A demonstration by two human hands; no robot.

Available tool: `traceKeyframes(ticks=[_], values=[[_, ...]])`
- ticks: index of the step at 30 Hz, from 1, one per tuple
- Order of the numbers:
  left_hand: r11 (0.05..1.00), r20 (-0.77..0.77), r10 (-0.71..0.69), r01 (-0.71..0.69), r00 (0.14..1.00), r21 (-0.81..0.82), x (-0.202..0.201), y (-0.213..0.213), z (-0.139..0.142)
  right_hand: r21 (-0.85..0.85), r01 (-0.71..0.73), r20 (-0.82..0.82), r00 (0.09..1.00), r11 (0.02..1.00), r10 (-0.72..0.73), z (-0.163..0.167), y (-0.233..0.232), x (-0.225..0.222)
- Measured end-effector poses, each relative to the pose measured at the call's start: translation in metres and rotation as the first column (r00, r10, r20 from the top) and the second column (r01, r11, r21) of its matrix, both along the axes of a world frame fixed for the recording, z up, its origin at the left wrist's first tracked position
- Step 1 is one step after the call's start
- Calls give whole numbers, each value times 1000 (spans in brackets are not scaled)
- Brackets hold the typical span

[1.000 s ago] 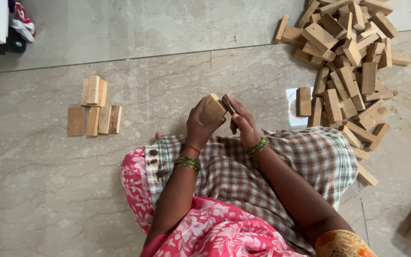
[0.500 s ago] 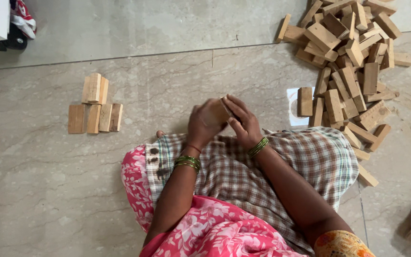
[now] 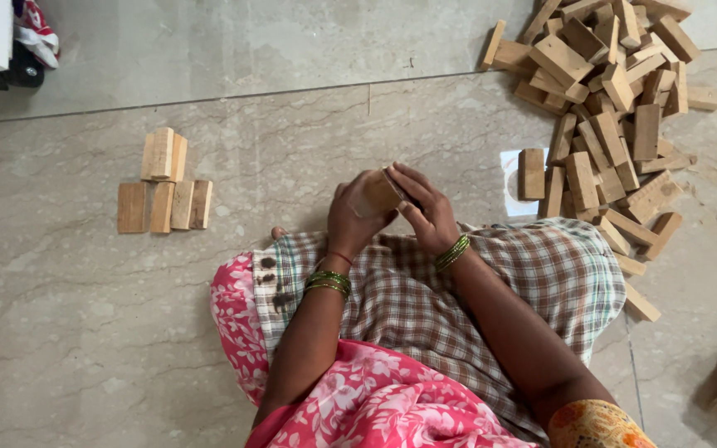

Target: The person sits on the floor and sands small wooden blocks by hand, rubbing a sanding block over the faces of one block at a time and setting finished blocks in a small pile beside them, with a large pile of unsanded blocks nearby.

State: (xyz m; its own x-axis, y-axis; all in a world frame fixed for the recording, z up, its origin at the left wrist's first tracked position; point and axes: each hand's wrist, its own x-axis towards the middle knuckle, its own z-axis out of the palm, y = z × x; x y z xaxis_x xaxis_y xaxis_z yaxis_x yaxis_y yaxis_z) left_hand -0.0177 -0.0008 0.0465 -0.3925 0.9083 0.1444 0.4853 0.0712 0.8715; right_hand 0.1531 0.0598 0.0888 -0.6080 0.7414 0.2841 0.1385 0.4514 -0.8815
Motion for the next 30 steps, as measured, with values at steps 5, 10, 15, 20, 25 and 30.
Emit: traceKeyframes(ticks=[5, 10, 15, 20, 25, 30], values=[[978, 57, 208, -208, 976, -10, -4, 0, 1, -29, -91, 22, 996, 995, 91, 0, 1, 0], [999, -16, -9, 9, 1000, -44, 2, -1, 2, -21, -38, -27, 999, 999, 38, 1, 4, 1], [979, 30, 190, -187, 981, -83, -7, -1, -7, -39, -108, 19, 994, 993, 109, 0, 2, 1], [999, 16, 3, -2, 1000, -49, -1, -1, -14, -44, -88, -23, 996, 995, 87, -1, 6, 2], [978, 53, 125, -114, 991, -176, -2, 0, -14, -60, -120, -34, 992, 991, 118, -3, 6, 2], [995, 70, 81, -77, 994, -56, -7, -3, -15, 20, -129, -33, 991, 991, 130, -9, 3, 3]])
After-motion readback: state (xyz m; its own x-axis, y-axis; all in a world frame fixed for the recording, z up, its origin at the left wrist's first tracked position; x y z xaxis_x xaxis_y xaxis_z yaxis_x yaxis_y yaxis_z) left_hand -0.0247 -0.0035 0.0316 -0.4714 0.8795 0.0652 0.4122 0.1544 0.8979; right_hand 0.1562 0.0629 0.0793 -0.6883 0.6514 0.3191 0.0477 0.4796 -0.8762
